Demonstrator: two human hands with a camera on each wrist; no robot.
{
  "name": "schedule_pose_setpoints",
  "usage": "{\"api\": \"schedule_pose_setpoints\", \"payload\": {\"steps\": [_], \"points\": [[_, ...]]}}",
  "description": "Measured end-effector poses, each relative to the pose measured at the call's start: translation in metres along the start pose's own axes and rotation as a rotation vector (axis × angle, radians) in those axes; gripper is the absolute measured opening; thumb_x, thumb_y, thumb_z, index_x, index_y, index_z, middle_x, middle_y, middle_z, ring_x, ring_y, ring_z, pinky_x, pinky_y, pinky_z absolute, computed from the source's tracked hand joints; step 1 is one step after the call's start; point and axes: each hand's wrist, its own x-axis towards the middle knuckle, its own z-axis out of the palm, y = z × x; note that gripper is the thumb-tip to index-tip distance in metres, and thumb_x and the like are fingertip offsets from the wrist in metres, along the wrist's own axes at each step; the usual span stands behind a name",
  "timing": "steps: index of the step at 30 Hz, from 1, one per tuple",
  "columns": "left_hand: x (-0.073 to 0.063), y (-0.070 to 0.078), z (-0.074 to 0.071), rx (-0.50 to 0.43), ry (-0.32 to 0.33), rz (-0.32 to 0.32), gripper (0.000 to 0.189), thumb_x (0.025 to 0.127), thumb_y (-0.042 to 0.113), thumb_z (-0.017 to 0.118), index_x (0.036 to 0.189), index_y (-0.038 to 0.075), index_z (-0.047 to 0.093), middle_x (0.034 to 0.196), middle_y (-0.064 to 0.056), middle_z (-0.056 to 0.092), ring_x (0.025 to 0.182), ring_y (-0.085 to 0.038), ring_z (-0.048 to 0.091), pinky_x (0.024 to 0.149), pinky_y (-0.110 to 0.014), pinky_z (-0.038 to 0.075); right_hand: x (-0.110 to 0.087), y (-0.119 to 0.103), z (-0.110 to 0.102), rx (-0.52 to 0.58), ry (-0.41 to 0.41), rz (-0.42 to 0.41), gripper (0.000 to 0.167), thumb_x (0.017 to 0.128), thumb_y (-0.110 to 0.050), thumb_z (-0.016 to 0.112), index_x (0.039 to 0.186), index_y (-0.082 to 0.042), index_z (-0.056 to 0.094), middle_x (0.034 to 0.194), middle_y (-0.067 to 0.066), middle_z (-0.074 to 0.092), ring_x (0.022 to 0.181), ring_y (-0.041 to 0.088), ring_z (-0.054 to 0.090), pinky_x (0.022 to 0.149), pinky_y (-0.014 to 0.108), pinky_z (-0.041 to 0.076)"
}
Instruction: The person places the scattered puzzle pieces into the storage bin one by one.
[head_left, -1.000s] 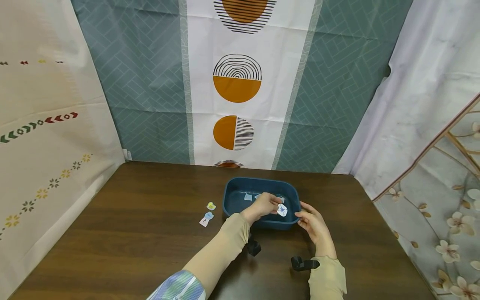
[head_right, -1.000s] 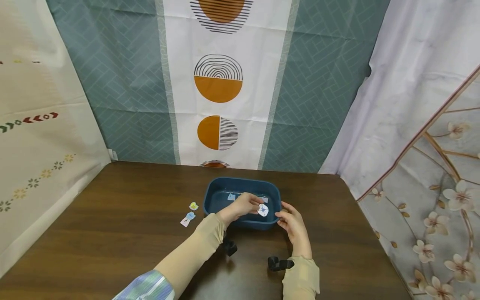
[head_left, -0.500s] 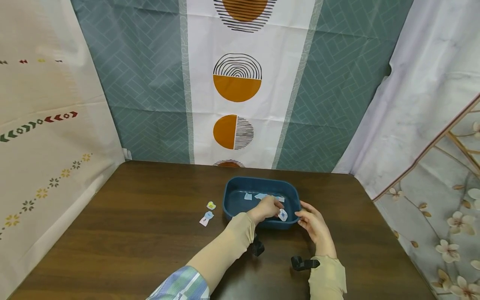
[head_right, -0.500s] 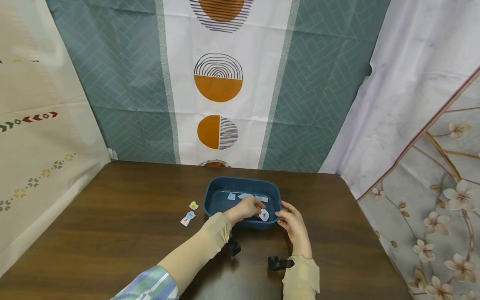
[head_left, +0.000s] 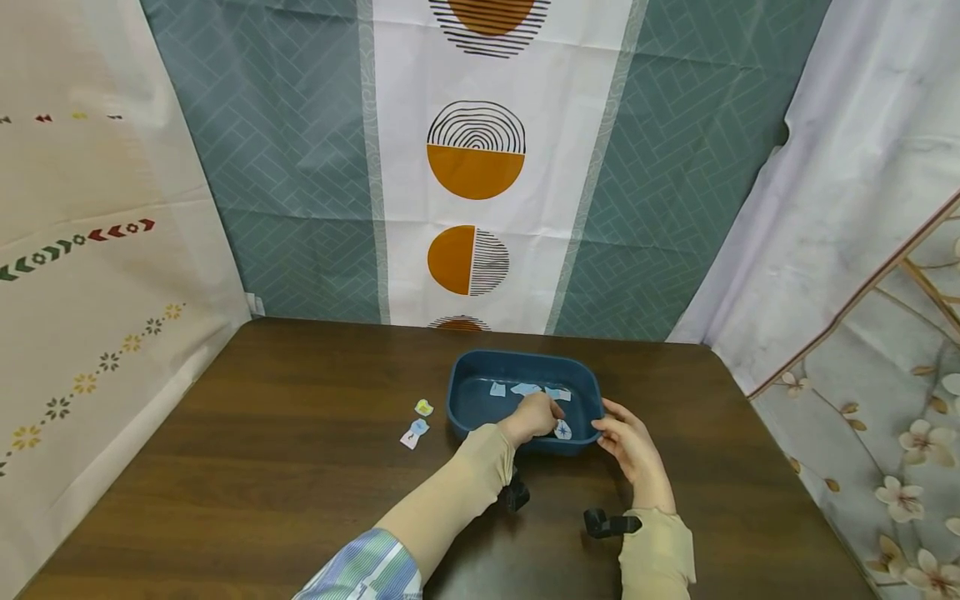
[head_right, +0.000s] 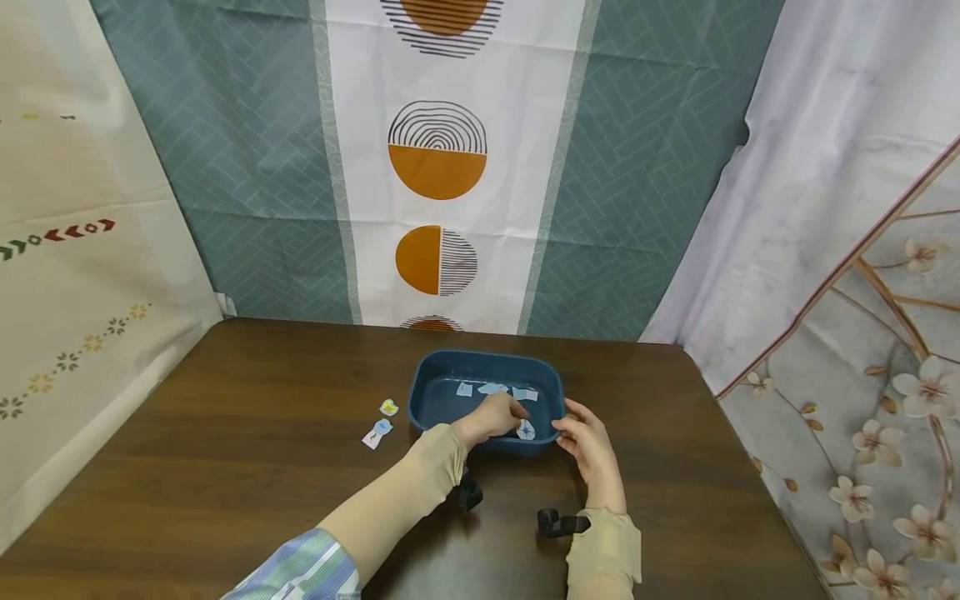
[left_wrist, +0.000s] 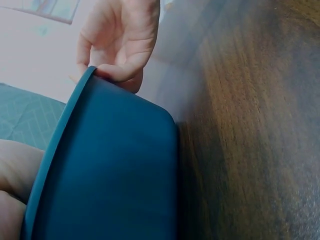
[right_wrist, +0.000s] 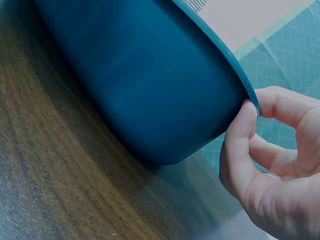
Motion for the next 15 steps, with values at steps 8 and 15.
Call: {"api": "schedule_pose_setpoints", "payload": {"steps": [8,15], "points": [[0.021,-0.010,0.006,0.090,-0.025,-0.017,0.028,0.086,-0.002,0.061,0.110,0.004,0.074,0.112,-0.009,0.073,0.113,-0.025,0.063,0.085,-0.029,0.054,-0.001,-0.001,0.000,0.005,0.006,-0.011,0.062,0.093,0.001,0.052,0.150,0.004,0.027,0.077,-0.014,0.055,0.064,0.001,0.050,0.065,0.015,0.046],[0.040,-0.028,0.014,0.127,-0.028,0.031,0.023,0.088,0.008,0.063,0.107,0.008,0.075,0.108,-0.004,0.073,0.108,-0.021,0.064,0.089,-0.031,0.053,-0.001,0.000,0.001,0.016,0.005,-0.011,0.062,0.093,0.001,0.051,0.149,0.005,0.027,0.078,-0.014,0.056,0.064,0.001,0.050,0.065,0.015,0.046]]}}
